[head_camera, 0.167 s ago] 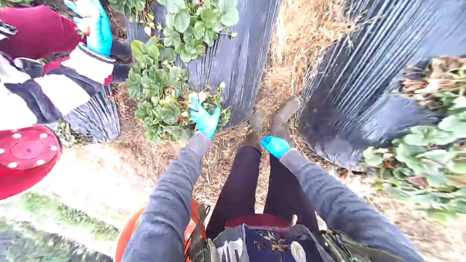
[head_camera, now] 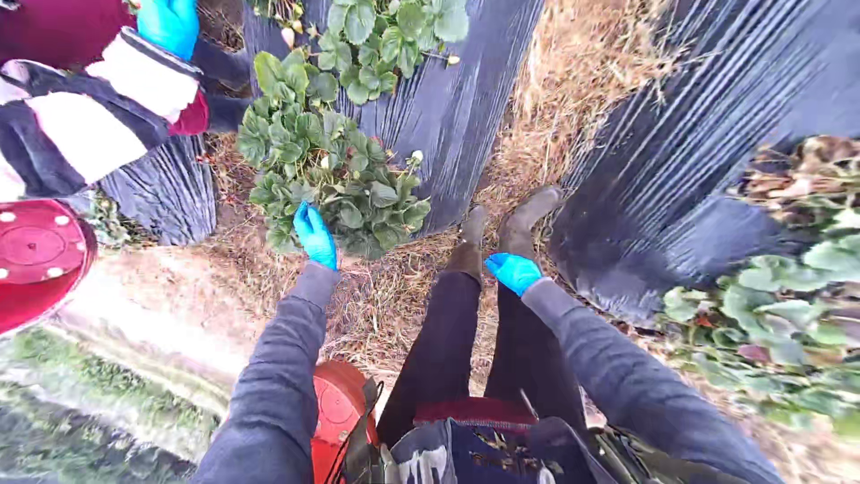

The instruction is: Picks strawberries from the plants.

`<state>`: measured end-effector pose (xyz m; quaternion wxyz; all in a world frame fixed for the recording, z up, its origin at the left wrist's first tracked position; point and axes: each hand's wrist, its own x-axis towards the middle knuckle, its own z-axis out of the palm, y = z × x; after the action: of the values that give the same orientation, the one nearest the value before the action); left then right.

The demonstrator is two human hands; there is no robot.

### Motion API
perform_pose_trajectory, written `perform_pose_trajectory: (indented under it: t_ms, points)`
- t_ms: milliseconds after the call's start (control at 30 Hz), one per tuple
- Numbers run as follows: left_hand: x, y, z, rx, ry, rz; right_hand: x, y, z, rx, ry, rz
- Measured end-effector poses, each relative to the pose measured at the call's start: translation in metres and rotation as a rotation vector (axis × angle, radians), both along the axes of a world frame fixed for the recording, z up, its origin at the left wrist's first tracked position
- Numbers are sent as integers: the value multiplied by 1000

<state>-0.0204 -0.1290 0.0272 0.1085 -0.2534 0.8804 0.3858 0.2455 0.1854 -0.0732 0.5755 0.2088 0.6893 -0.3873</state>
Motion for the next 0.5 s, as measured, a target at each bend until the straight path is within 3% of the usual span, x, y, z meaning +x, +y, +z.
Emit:
perform_pose_trajectory:
  t_ms: [67,100,167,267,333,400,500]
  points:
    - [-9,-22,-4,-15,22,338,-4,8,3,32,-13,10]
    - [-8,-14,-6,55,-12,351,-5,9,5,38,-21,14]
    - [-9,33,-22,122,-89,58,-17,17,2,42,-21,48]
    - [9,92,-33,-300,-332,-474,-48,19,18,57,94,14]
    - [24,102,-38,-432,-373,-560,-84,7,40,110,400,-125]
    - [31,104,-40,-403,-387,-544,-129,-20,60,88,937,-241]
    - [41,101,-51,-417,-429,-632,-202,-88,90,-176,1480,-98]
